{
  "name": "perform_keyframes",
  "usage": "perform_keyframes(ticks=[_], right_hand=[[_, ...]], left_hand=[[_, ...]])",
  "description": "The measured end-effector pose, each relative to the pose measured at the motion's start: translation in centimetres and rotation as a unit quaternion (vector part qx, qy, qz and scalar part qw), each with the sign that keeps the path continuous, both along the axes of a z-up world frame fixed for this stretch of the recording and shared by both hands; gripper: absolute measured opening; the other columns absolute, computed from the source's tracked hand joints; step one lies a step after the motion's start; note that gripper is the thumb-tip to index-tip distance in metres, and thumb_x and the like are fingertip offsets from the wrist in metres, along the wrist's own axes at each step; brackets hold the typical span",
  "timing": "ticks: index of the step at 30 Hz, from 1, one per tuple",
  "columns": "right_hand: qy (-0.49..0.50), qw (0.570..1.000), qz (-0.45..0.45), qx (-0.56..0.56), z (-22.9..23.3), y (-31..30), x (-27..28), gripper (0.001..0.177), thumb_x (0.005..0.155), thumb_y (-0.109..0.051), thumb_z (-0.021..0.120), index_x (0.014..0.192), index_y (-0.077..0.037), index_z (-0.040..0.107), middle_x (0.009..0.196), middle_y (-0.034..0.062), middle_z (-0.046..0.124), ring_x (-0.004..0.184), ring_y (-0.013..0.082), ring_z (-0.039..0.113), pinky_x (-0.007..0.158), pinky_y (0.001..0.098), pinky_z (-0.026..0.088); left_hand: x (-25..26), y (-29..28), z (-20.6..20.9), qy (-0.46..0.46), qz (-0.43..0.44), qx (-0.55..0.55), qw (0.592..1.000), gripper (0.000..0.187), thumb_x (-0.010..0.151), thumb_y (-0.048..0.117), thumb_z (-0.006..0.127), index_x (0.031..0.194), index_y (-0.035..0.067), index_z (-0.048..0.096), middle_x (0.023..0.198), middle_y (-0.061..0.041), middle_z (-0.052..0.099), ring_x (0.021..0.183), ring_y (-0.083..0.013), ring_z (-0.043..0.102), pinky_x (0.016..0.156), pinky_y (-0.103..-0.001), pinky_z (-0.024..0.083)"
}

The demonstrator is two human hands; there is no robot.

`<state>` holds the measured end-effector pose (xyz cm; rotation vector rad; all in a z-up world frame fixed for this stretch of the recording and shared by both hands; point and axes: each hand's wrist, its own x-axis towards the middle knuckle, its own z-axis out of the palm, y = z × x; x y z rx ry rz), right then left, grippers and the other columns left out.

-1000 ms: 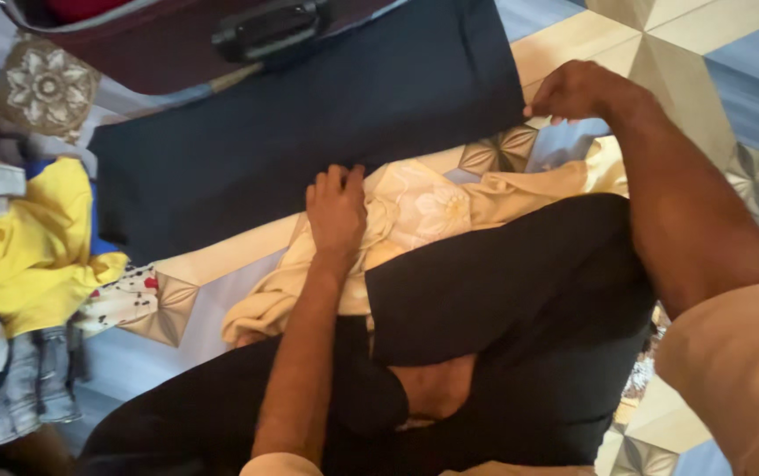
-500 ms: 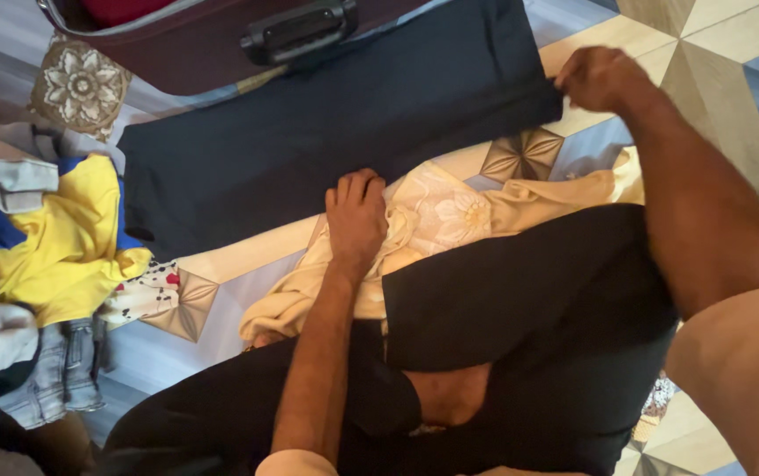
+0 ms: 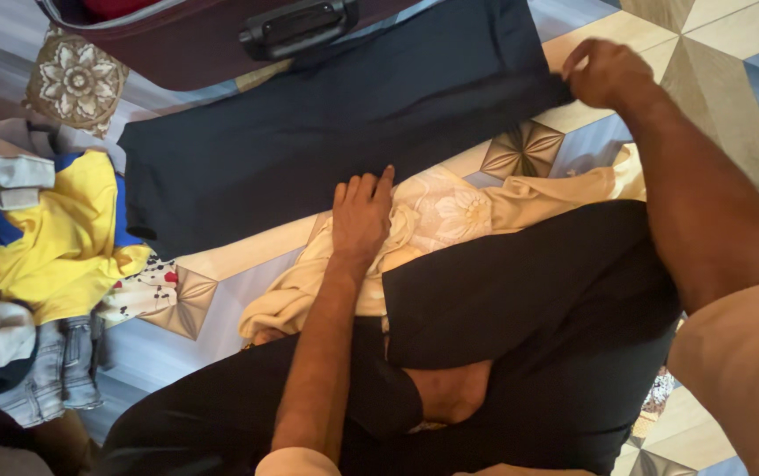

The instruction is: The person folds a dark t-shirt and a light-colored button-up shirt on the floor. They smooth the garments, fold them into compact rectangles, and place the folded t-shirt into an open suitcase. The person then begins folding the second shirt.

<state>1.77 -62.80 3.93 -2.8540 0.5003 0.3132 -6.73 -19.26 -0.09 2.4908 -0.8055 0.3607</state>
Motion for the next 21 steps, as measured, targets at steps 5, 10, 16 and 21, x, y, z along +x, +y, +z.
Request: perform_keyframes(ticks=[5,10,16,21], right_hand=[[0.088,0.994,0.016,-0.058,0.2,1.3,0.2,0.023,0.091,-0.032,0.072,0.113,-0.029,0.079,0.122,0.0173,0.072,0.116,0.0392,0.066,0.098,0.0517,0.052],[0.086,0.989,0.011,-0.119,-0.5,1.9,0.9,0.027,0.094,-0.031,0.068,0.119,-0.026,0.076,0.123,0.0185,0.071,0.115,0.0400,0.066,0.095,0.0522,0.051],[0.093,0.968,0.070,-0.221,-1.4,4.2,2.2,0.049,0.091,-0.023,0.066,0.137,-0.008,0.062,0.132,0.0232,0.066,0.121,0.0435,0.062,0.096,0.0591,0.047],[-0.069,0.969,0.181,-0.151,-1.1,8.4,3.0,0.067,0.093,-0.029,0.064,0.156,-0.012,0.046,0.158,0.0230,0.042,0.145,0.0451,0.038,0.113,0.0619,0.032]], left_hand=[[0.0,-0.1,0.5,0.004,-0.013,0.021,1.000,0.033,0.081,0.011,0.067,0.114,0.007,0.073,0.101,-0.008,0.062,0.099,-0.0289,0.057,0.088,-0.045,0.043],[0.0,-0.1,0.7,-0.020,-0.027,-0.009,0.999,0.025,0.084,0.011,0.067,0.108,0.006,0.071,0.127,-0.013,0.065,0.125,-0.0305,0.056,0.105,-0.049,0.041],[0.1,0.0,-0.3,0.016,-0.058,0.001,0.998,0.024,0.092,0.011,0.064,0.114,0.004,0.072,0.141,-0.011,0.062,0.139,-0.0275,0.052,0.121,-0.051,0.034],[0.1,-0.1,-0.4,0.032,-0.074,0.019,0.997,0.024,0.093,0.012,0.061,0.114,0.004,0.072,0.146,-0.011,0.060,0.144,-0.0273,0.049,0.124,-0.052,0.031]])
